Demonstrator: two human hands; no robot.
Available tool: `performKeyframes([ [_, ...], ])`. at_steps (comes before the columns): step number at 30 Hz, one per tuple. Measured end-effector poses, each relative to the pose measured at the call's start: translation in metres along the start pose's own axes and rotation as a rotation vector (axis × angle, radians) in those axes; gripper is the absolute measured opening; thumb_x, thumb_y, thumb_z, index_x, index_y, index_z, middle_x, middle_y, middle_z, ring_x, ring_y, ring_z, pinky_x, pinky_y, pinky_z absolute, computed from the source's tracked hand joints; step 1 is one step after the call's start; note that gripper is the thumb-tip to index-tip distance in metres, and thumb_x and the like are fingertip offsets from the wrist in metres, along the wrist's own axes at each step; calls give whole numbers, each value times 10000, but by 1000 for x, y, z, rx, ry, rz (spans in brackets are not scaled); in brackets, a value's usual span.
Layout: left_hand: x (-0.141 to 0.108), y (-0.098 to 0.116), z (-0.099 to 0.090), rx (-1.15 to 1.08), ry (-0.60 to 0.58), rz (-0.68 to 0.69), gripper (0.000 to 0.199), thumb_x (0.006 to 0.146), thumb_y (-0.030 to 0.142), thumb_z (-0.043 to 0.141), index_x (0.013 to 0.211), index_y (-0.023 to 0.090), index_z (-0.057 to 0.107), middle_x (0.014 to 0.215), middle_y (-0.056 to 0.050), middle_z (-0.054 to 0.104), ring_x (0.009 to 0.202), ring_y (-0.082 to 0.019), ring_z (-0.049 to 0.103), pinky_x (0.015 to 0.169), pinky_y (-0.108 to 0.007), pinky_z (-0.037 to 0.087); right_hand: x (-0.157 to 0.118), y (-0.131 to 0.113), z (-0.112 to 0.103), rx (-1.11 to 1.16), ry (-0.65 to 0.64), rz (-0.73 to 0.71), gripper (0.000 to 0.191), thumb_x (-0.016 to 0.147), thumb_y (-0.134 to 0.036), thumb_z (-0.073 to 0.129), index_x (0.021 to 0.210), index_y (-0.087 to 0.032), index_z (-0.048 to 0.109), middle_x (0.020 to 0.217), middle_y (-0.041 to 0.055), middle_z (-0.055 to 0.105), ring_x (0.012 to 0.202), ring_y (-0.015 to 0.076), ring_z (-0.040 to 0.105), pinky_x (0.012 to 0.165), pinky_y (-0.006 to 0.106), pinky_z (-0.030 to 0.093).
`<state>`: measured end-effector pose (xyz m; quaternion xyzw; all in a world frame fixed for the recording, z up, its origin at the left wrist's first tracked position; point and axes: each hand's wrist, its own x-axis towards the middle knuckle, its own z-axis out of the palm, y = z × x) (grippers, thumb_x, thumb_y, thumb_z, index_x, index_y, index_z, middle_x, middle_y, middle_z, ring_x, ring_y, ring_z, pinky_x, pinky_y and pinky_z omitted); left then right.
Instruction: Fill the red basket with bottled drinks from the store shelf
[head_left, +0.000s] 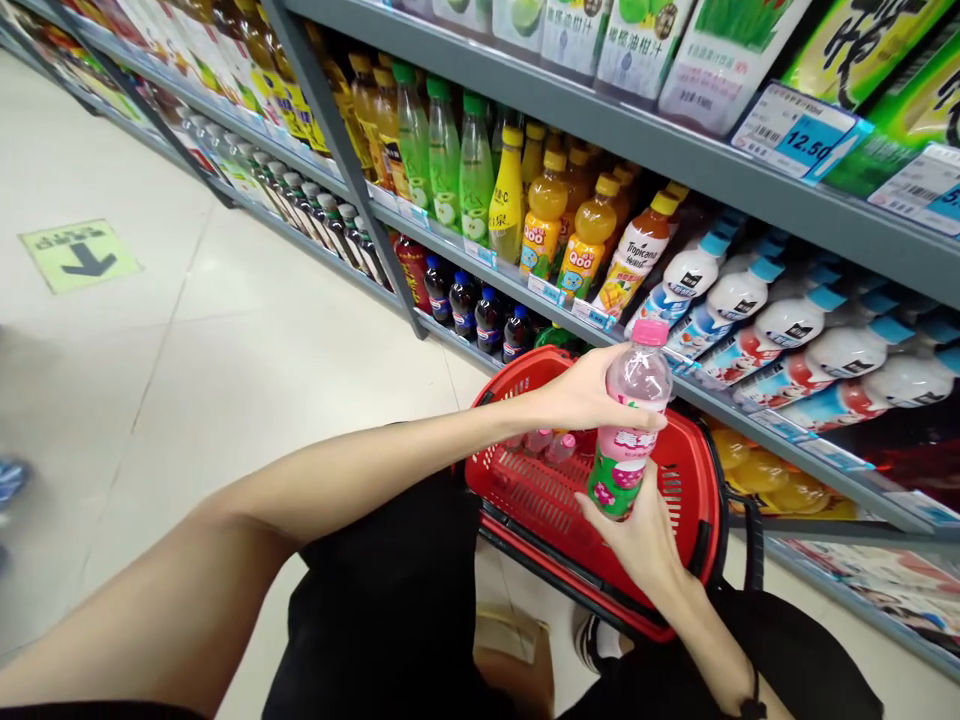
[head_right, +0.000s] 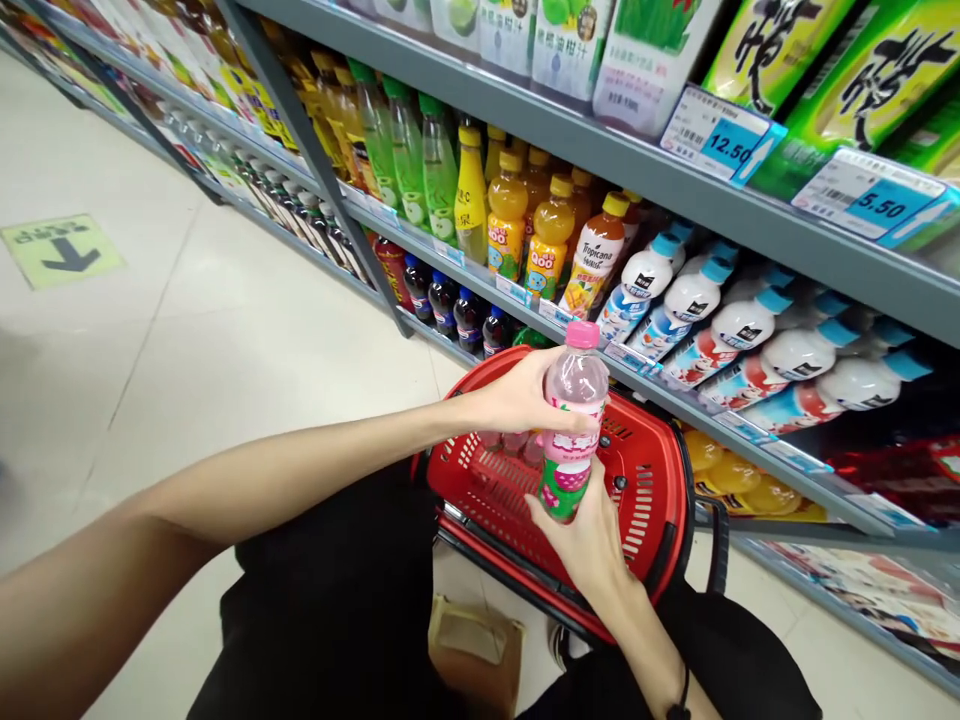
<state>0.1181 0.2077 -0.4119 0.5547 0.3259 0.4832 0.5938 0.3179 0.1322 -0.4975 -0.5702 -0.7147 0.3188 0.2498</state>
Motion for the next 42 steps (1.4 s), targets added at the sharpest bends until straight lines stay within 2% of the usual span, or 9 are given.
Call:
performKeyframes([
  [8, -2, 2, -6, -14, -84, 106, 520, 685, 194, 849, 1140, 95, 616, 1064, -105, 709, 949, -194, 687, 925, -381, 564, 2, 2, -5, -145, -34, -55, 922, 772, -629, 788, 1426, -111, 397, 1003, 198, 757, 855, 413, 766, 699, 455, 590],
  [15, -5, 2, 2, -13, -243, 148, 487, 709, 197, 820, 1147, 124, 619, 1060, -84, 702, 960, -201, 691, 954, -394, 558, 0, 6, -4, -170, -75, -3, 874, 769, -645, 741, 1351, -95, 390, 997, 247, 748, 900, 460, 757, 723, 517, 598],
  [22, -4, 4, 3, 12, -214, 109, 515, 700, 196, 835, 1156, 122, 610, 1068, -93, 698, 975, -208, 694, 944, -386, 563, 0, 4, -3, -122, -97, 75, 867, 733, -644, 768, 1326, -131, 397, 1030, 235, 743, 923, 478, 749, 725, 523, 587],
  [25, -2, 3, 0, -21, -177, 88, 574, 697, 188, 848, 1217, 126, 612, 1091, -88, 698, 996, -199, 689, 970, -385, 550, -1, 1, -5, -47, -116, 73, 885, 732, -600, 812, 1370, -145, 400, 1054, 196, 743, 922, 424, 751, 729, 482, 590],
  [31, 18, -14, -22, -196, 83, -69, 631, 710, 354, 881, 1256, 130, 656, 1174, -126, 714, 1104, -238, 679, 1040, -421, 508, 4, -7, -15, 369, -212, 6, 988, 756, -466, 887, 1531, -200, 334, 1393, 174, 623, 1157, 304, 688, 957, 411, 591],
  [34, 28, -25, -35, -327, 162, -148, 513, 808, 545, 774, 1089, 119, 714, 1151, -140, 734, 1083, -240, 679, 1072, -430, 474, 6, -6, -18, 618, -267, 86, 1011, 776, -471, 880, 1557, -215, 292, 1133, 113, 716, 776, 215, 700, 680, 333, 597],
  [36, 31, -28, -41, -414, 143, -159, 473, 848, 561, 723, 1050, 135, 711, 1157, -133, 741, 1083, -236, 674, 1072, -410, 461, 5, -6, -19, 740, -284, 132, 1006, 791, -538, 855, 1552, -220, 280, 818, 11, 689, 490, 153, 538, 477, 295, 486],
  [38, 31, -30, -44, -450, 115, -159, 444, 860, 546, 715, 1050, 145, 705, 1170, -125, 742, 1094, -234, 666, 1064, -385, 453, 3, -6, -21, 854, -281, 155, 974, 787, -610, 835, 1518, -236, 310, 676, -49, 617, 396, 123, 417, 409, 274, 411],
  [42, 28, -31, -43, -428, 139, -178, 501, 863, 581, 723, 1111, 145, 704, 1211, -134, 723, 1118, -245, 642, 1036, -365, 448, 2, -11, -28, 1007, -333, 225, 698, 789, -757, 737, 1178, -206, 556, 738, 0, 640, 371, 67, 343, 364, 233, 352],
])
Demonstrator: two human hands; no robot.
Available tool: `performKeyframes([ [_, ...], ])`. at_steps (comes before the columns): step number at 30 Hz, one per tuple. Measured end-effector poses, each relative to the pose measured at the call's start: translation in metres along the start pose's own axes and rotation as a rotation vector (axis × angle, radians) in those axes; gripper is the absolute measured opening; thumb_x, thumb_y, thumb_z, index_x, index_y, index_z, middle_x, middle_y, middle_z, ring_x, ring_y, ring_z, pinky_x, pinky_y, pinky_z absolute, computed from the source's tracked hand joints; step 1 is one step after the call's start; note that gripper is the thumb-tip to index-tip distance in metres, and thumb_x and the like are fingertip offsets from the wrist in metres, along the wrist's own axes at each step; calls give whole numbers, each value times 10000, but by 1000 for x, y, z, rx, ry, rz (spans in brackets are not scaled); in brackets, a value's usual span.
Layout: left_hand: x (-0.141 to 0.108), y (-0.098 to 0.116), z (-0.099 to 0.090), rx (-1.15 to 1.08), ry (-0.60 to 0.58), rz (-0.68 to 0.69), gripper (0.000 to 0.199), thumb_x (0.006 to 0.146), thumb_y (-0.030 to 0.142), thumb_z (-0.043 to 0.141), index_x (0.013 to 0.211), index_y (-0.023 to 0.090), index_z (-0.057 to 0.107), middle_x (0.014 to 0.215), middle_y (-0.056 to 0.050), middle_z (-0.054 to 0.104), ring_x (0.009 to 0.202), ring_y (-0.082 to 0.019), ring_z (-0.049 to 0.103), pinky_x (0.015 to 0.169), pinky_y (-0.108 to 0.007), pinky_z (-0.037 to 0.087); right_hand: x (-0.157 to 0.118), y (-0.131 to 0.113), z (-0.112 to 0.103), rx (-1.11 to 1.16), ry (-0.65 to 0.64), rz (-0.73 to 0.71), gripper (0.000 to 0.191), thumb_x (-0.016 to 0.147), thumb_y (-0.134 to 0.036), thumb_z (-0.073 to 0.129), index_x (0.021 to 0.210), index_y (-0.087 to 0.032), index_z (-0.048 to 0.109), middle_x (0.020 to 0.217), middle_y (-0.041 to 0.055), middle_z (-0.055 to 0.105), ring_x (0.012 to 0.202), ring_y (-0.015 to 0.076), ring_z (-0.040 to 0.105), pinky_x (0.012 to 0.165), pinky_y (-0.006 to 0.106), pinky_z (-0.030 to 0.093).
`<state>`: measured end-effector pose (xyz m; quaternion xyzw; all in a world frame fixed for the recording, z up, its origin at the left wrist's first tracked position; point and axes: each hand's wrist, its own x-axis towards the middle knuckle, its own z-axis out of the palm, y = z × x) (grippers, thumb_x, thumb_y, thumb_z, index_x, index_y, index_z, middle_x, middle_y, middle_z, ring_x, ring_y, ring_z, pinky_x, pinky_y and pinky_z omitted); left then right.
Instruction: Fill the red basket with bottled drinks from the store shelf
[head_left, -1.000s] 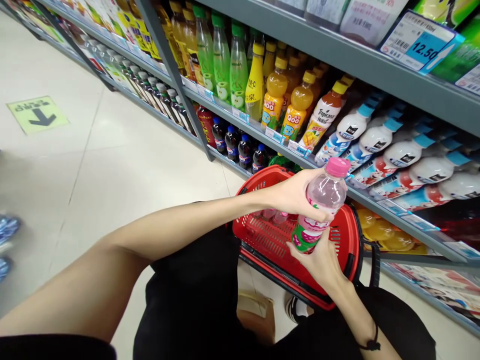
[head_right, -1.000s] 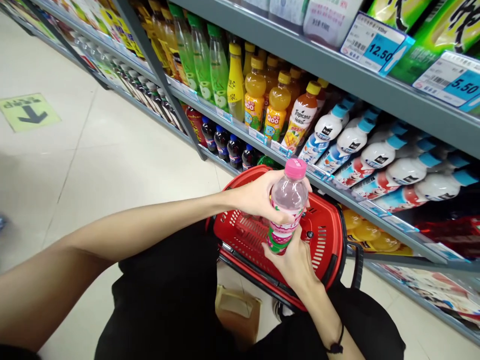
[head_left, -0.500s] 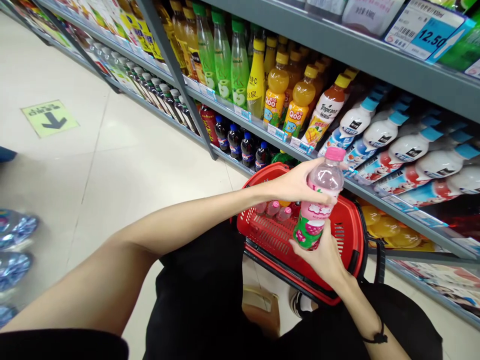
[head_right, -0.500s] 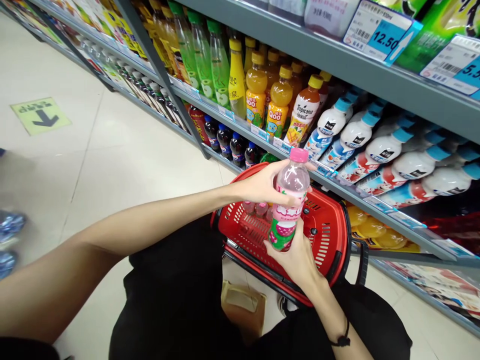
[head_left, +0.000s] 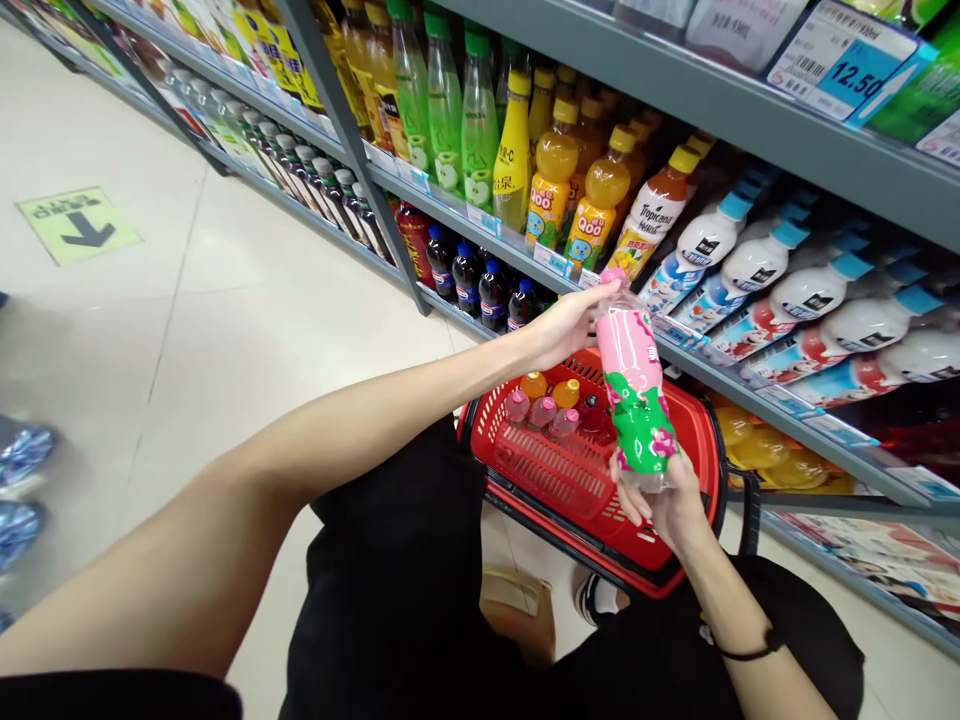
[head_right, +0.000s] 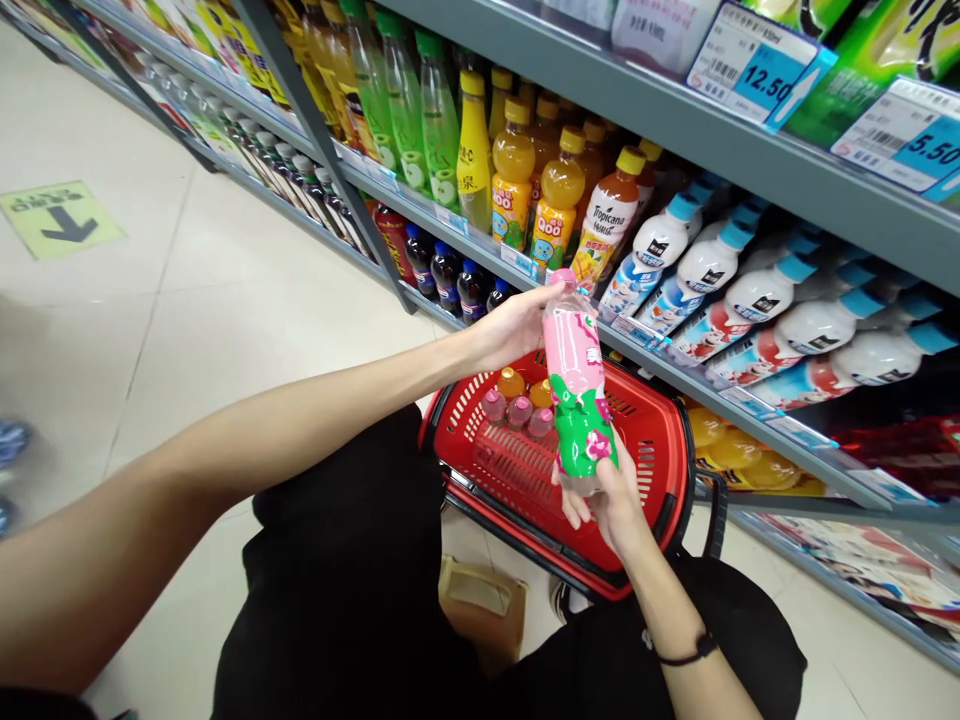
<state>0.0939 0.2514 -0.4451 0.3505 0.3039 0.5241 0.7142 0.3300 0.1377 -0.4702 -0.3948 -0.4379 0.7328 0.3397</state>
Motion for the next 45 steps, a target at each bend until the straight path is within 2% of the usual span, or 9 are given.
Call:
performKeyframes([
  [3, -1, -3, 2, 14, 82, 9, 536, 848, 606, 742, 1139, 158, 703, 1176, -129, 724, 1071, -244, 636, 975, -354, 458, 0, -13, 0, 82, -31, 103, 694, 813, -880, 550, 898, -191, 570, 688, 4, 595, 324, 28, 203, 290, 213, 245],
  [9, 3, -11, 2, 71, 178, -19, 593, 784, 688, 776, 1037, 153, 730, 1050, -117, 723, 930, -223, 606, 874, -347, 454, 1, -27, 2, 274, 21, 180, 673, 881, -877, 393, 838, -220, 535, 509, -50, 443, 269, 45, 111, 251, 202, 92],
  [14, 8, -17, -4, 47, 184, -41, 534, 792, 646, 789, 990, 153, 731, 990, -94, 716, 878, -196, 589, 855, -334, 447, 2, -23, 0, 284, 144, 154, 577, 938, -757, 428, 772, -218, 550, 589, 4, 523, 367, 110, 395, 385, 248, 444],
  [19, 15, -12, -10, -104, 155, -11, 436, 827, 555, 779, 936, 144, 684, 946, -71, 722, 861, -181, 642, 904, -334, 490, 6, -15, -2, 38, 152, 47, 646, 944, -772, 431, 1070, -177, 649, 890, 119, 698, 770, 260, 697, 657, 394, 617],
  [24, 13, 2, -11, -104, 173, -24, 493, 846, 629, 710, 962, 152, 666, 992, -82, 755, 860, -179, 685, 924, -342, 533, 13, -7, -7, -156, 262, -177, 746, 891, -586, 729, 1500, -228, 488, 1300, 143, 660, 866, 231, 710, 665, 370, 644],
  [29, 8, 1, -14, -66, 130, -74, 543, 903, 683, 558, 941, 157, 686, 1025, -112, 772, 929, -220, 723, 978, -394, 559, 16, -14, -21, -380, 396, -578, 862, 768, -333, 921, 1514, -223, 505, 1315, 131, 651, 1022, 250, 721, 843, 410, 667],
  [32, 9, -1, -15, -56, 96, -79, 564, 901, 683, 519, 913, 148, 699, 1032, -124, 780, 945, -233, 732, 1003, -405, 561, 15, -15, -34, -646, 345, -852, 958, 720, -172, 947, 1548, -280, 478, 1308, 110, 660, 1175, 279, 689, 1015, 477, 607],
  [37, 12, -1, -17, -43, 59, -50, 520, 873, 607, 487, 895, 135, 705, 1003, -123, 789, 901, -224, 732, 993, -391, 572, 17, -17, -55, -1099, 128, -1284, 1010, 723, -48, 911, 1588, -287, 449, 1425, 144, 617, 1271, 315, 648, 1008, 510, 594],
  [45, 9, 2, -16, 35, 36, -24, 509, 887, 566, 414, 900, 134, 684, 1007, -123, 784, 946, -236, 733, 962, -391, 587, 19, -18, -58, -1286, 121, -1365, 955, 785, -65, 876, 1602, -224, 407, 1430, 186, 609, 1274, 318, 649, 986, 500, 607],
])
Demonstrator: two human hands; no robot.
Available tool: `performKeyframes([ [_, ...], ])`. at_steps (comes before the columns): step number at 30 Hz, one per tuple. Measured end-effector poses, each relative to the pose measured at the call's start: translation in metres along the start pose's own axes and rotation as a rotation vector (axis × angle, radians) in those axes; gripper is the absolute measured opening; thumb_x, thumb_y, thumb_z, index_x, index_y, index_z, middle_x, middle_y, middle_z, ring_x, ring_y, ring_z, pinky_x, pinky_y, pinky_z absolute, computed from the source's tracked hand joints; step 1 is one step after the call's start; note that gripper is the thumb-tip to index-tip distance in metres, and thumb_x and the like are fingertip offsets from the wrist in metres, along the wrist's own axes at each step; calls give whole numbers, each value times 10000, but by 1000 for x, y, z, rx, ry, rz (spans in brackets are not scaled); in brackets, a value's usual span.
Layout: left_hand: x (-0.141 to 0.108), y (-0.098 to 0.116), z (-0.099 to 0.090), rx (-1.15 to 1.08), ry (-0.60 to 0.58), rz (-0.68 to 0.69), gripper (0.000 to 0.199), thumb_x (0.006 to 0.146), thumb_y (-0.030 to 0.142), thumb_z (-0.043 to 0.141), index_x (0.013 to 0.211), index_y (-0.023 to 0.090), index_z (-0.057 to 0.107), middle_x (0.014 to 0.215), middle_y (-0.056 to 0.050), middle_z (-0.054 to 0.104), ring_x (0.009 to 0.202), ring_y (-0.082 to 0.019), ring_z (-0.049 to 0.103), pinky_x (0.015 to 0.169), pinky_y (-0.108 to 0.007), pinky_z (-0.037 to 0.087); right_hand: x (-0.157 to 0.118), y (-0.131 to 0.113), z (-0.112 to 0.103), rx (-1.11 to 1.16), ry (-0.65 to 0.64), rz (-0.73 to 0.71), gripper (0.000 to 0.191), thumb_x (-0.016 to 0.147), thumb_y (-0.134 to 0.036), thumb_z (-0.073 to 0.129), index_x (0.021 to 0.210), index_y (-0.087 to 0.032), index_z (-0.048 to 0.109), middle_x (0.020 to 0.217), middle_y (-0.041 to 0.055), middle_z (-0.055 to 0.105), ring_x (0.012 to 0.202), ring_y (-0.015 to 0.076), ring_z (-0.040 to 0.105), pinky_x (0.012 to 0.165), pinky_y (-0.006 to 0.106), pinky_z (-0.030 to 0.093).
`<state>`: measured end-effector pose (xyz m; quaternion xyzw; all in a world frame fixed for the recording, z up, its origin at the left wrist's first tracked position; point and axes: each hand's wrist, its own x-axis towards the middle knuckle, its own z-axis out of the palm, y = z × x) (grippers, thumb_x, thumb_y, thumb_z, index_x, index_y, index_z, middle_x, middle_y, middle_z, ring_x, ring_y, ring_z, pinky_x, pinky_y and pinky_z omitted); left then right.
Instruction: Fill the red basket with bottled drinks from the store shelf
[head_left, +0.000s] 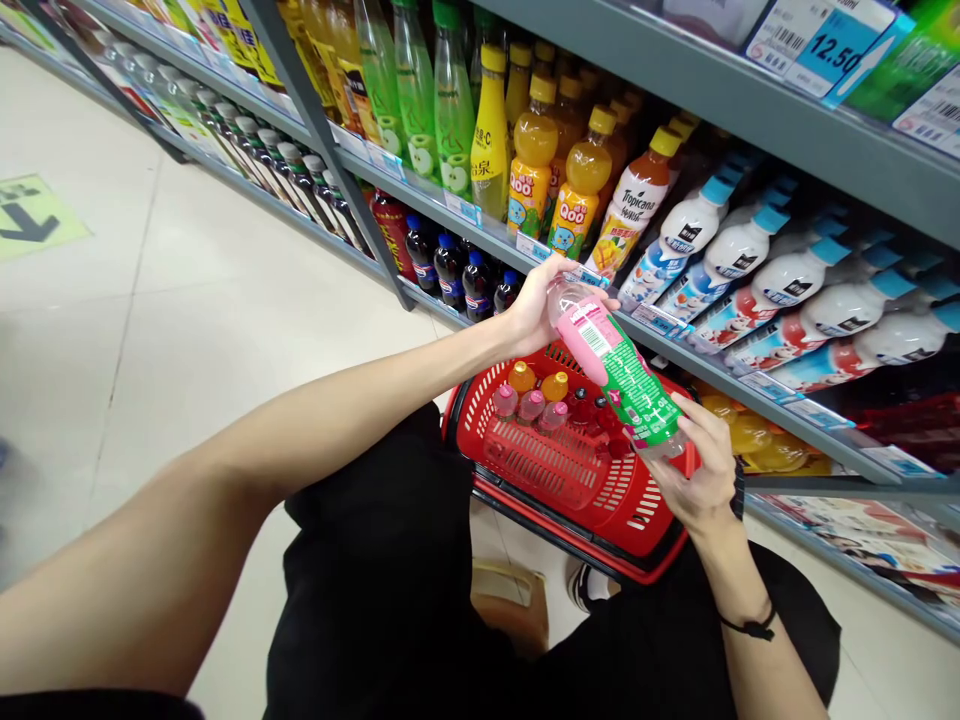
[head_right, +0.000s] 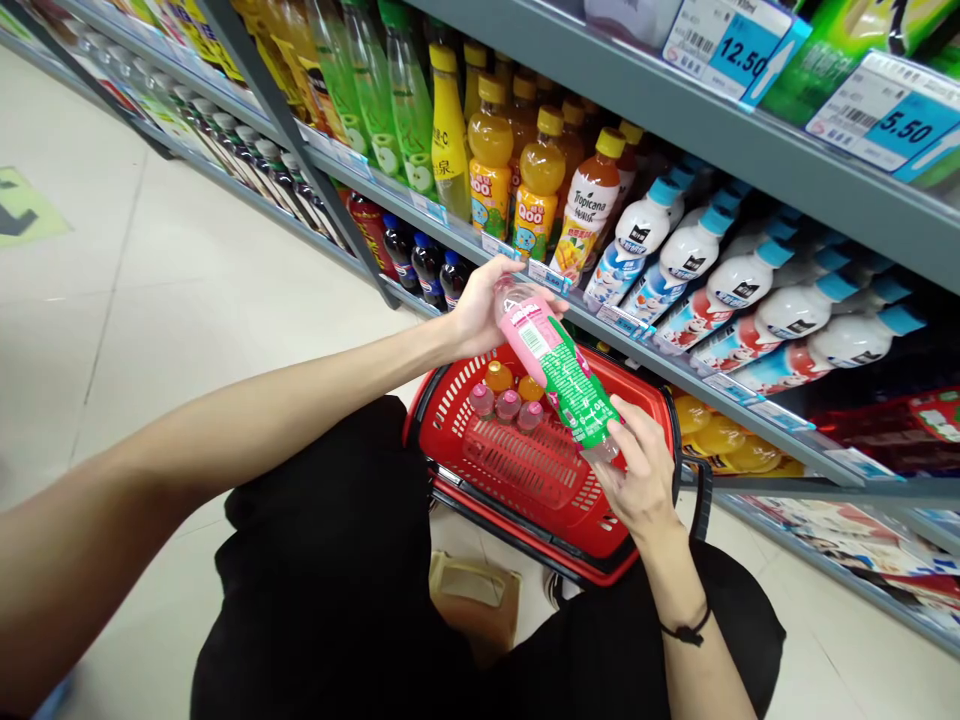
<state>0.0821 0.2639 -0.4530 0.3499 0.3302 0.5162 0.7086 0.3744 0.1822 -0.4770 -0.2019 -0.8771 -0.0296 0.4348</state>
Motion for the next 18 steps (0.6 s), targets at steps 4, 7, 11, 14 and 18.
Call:
performKeyframes([
  [4, -1, 6, 1, 154, -22, 57, 561, 927, 584, 352, 892, 122, 669, 987, -126, 764, 960, -231, 722, 926, -372, 592, 0, -18, 12, 155, 117, 338, 830, 763, -216, 935, 1466, -220, 495, 1313, 148, 645, 1200, 300, 689, 990, 483, 619],
  [7, -2, 13, -2, 317, 8, 159, 573, 979, 589, 335, 880, 116, 642, 928, -116, 730, 966, -236, 720, 877, -368, 590, 5, -30, 17, 363, 164, 677, 782, 773, -326, 931, 1402, -211, 480, 1256, 137, 643, 1150, 273, 702, 970, 421, 626],
  [11, -6, 24, -14, 622, 74, 294, 616, 998, 667, 466, 743, 116, 568, 628, -39, 575, 620, -129, 632, 601, -205, 482, 11, -31, 14, 580, 64, 923, 820, 814, -501, 871, 1434, -233, 406, 1193, 121, 621, 1038, 254, 709, 885, 396, 640],
  [14, -9, 32, -22, 766, 1, 285, 700, 966, 716, 525, 598, 120, 533, 475, -25, 497, 419, -63, 464, 446, -160, 334, 9, -27, 13, 652, -60, 958, 966, 740, -520, 917, 1479, -267, 347, 1176, 102, 608, 1041, 262, 697, 893, 404, 635],
  [18, -12, 31, -21, 861, -49, 151, 689, 949, 667, 583, 531, 120, 585, 453, -71, 564, 382, -82, 481, 387, -180, 347, 1, -27, 19, 614, -365, 943, 1081, 740, -481, 920, 1572, -294, 254, 1301, 116, 585, 1161, 288, 677, 995, 435, 595],
])
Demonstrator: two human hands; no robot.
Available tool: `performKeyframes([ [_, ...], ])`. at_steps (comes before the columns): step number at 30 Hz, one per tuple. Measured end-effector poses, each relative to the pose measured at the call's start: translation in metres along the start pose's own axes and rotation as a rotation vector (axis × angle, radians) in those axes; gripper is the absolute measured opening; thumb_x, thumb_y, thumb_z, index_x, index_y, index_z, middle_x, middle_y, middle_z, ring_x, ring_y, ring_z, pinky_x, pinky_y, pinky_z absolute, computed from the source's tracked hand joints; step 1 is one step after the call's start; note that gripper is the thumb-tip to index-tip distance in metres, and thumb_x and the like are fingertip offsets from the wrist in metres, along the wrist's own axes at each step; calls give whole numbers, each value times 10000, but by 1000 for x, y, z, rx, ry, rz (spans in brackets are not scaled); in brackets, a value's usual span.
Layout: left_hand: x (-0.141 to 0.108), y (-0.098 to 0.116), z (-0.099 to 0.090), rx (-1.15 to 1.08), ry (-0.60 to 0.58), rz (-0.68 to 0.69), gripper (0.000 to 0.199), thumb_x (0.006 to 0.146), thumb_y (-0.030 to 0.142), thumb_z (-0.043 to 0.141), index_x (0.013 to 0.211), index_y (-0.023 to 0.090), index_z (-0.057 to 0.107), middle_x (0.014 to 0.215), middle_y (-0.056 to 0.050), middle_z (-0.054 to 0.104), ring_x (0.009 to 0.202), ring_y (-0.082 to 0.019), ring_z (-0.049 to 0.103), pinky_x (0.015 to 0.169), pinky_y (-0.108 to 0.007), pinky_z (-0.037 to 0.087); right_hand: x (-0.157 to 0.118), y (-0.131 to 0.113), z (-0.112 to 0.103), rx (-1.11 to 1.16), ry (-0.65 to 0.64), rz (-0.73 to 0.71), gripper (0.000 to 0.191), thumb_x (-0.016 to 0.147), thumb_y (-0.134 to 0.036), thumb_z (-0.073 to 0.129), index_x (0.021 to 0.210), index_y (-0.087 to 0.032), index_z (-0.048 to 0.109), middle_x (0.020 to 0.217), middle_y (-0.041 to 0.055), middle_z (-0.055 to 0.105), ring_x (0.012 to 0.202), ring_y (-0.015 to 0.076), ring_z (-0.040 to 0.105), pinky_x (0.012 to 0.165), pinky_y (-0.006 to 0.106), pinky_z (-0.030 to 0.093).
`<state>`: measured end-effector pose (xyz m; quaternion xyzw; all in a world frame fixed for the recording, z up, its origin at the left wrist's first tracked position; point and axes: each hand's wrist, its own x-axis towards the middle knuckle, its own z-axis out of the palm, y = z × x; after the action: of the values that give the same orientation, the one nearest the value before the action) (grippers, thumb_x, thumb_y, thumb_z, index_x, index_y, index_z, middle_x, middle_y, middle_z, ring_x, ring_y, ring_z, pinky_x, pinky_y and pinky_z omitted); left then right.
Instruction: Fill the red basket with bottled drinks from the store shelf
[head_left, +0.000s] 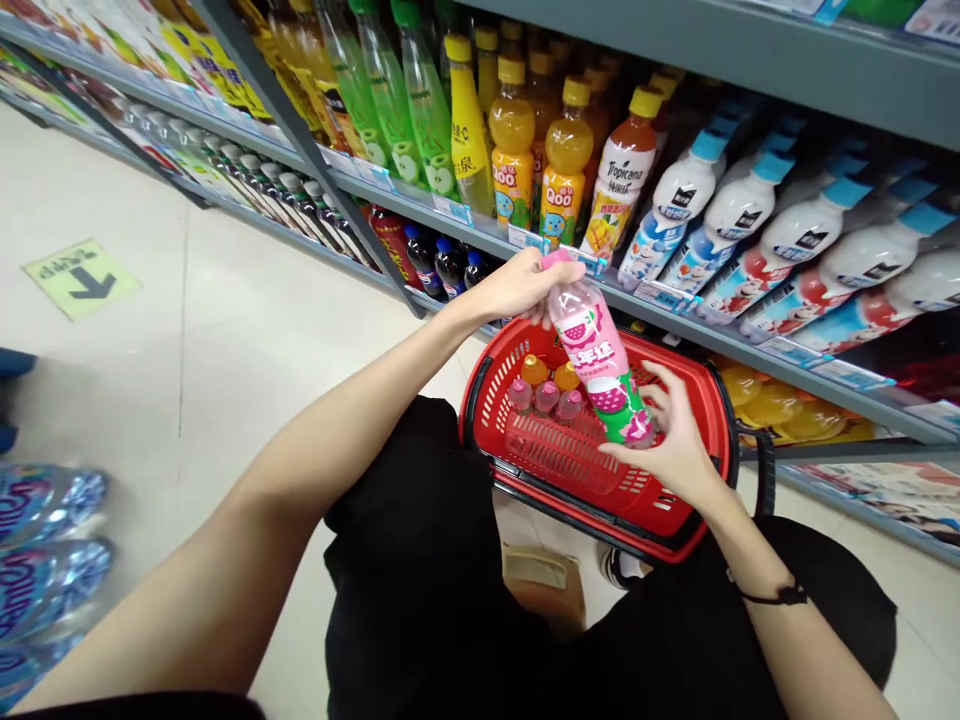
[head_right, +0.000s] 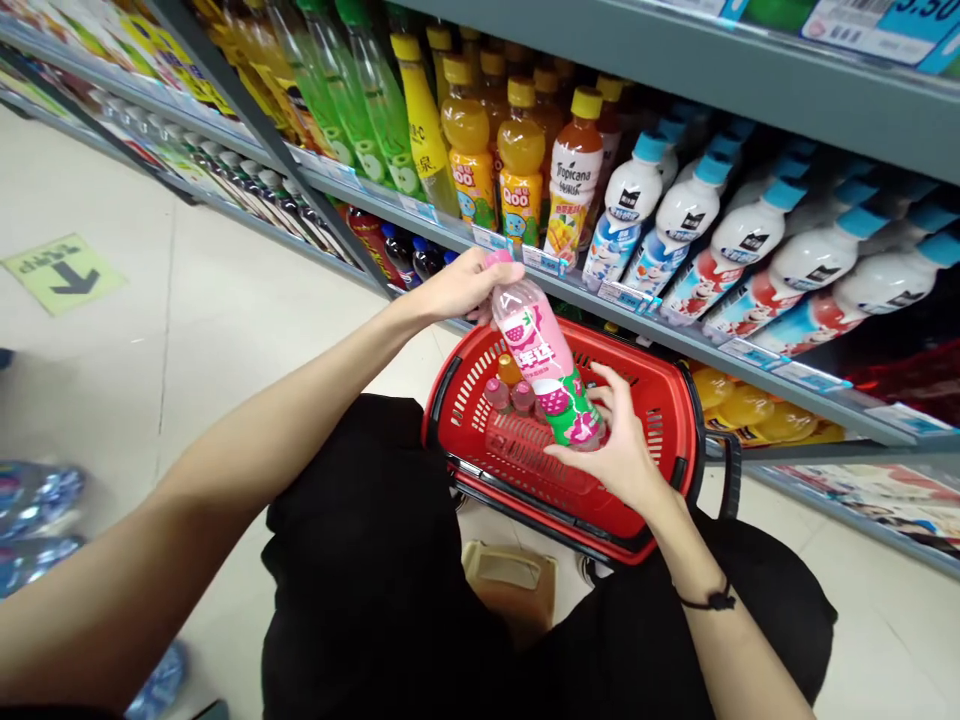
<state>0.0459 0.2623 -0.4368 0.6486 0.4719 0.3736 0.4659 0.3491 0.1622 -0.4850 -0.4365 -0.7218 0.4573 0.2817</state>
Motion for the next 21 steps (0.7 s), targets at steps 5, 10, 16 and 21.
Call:
performKeyframes([
  [5, -6, 0, 31, 132, -131, -102, 587, 919, 589, 642, 566, 120, 626, 507, -75, 631, 431, -120, 583, 441, -201, 447, 10, 13, 1, -469, -301, 146, 981, 801, -360, 862, 1561, -170, 271, 1335, 197, 623, 1204, 394, 663, 948, 476, 562],
  [10, -5, -6, 83, 394, -278, -99, 625, 901, 685, 600, 597, 139, 600, 545, -41, 631, 481, -113, 572, 481, -213, 377, 26, 21, -23, -649, -484, 280, 771, 773, -411, 886, 1400, -137, 532, 1278, 186, 683, 1227, 423, 646, 989, 471, 522],
  [16, 20, -49, 163, 998, -458, 14, 583, 949, 642, 566, 680, 135, 672, 692, -135, 693, 710, -235, 697, 624, -306, 394, 32, 18, -52, -788, -395, 403, 517, 955, -522, 709, 1312, -155, 639, 1238, 180, 705, 1153, 370, 692, 901, 412, 542],
  [21, 41, -103, 210, 1111, -629, -91, 519, 981, 569, 589, 911, 81, 750, 903, -216, 746, 907, -294, 750, 724, -328, 501, 31, 21, -62, -779, -437, 532, 521, 954, -514, 724, 1265, -96, 710, 1250, 239, 704, 1169, 389, 697, 932, 428, 550],
])
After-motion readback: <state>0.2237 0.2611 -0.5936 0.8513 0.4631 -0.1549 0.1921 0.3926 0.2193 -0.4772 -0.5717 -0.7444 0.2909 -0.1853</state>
